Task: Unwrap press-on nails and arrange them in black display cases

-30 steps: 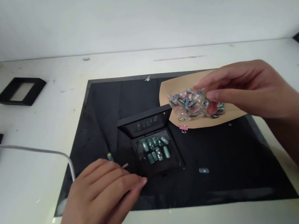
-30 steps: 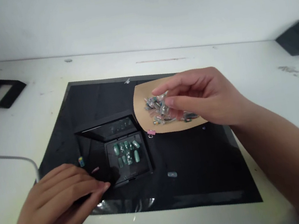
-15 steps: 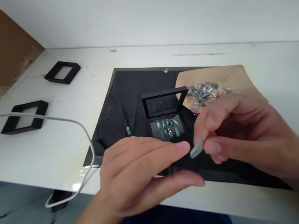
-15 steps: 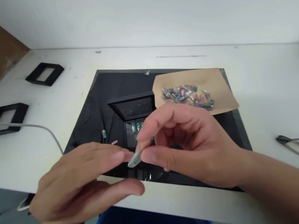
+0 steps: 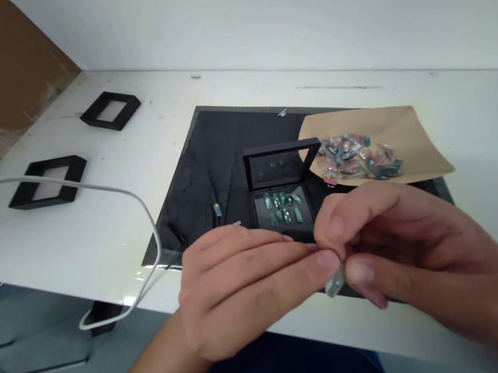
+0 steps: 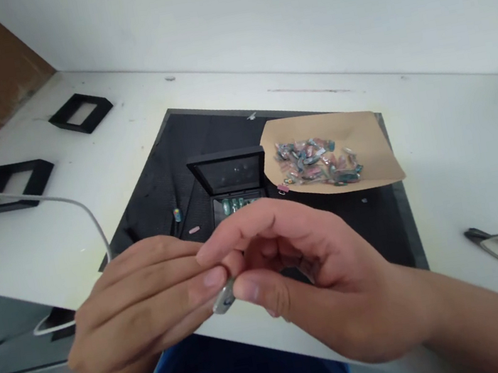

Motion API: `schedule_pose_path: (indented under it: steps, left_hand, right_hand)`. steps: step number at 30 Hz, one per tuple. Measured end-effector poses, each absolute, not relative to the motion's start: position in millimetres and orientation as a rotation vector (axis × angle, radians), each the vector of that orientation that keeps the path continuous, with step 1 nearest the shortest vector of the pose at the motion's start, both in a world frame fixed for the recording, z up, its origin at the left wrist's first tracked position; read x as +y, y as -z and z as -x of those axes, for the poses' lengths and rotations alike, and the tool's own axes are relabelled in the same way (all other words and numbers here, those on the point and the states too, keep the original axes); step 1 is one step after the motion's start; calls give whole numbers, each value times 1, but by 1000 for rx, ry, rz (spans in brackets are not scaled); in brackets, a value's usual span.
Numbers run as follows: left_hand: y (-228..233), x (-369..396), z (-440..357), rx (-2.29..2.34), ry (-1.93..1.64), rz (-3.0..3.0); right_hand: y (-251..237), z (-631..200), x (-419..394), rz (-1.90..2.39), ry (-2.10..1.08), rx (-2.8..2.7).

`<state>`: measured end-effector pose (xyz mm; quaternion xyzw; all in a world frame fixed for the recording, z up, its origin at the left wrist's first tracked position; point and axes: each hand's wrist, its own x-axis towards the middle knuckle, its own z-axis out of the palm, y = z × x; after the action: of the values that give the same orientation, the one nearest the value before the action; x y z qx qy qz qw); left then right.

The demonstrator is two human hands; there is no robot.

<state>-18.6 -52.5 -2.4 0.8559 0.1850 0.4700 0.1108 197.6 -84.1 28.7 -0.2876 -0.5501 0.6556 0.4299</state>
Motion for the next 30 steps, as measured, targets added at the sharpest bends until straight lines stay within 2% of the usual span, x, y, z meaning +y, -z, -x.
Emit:
schedule_pose_path:
  steps: [6, 24, 30]
  left_hand:
    - [9, -44, 7, 542, -1597, -2426]
    - [3, -38, 8, 458, -1473, -2158]
    - [1, -36, 8, 458, -1349, -2131]
  right_hand:
    - [-24, -200, -76, 752, -1575, -1313]
    - [-28, -196, -67, 814, -881, -1746]
    - [-24, -201, -62, 819, -792, -1865]
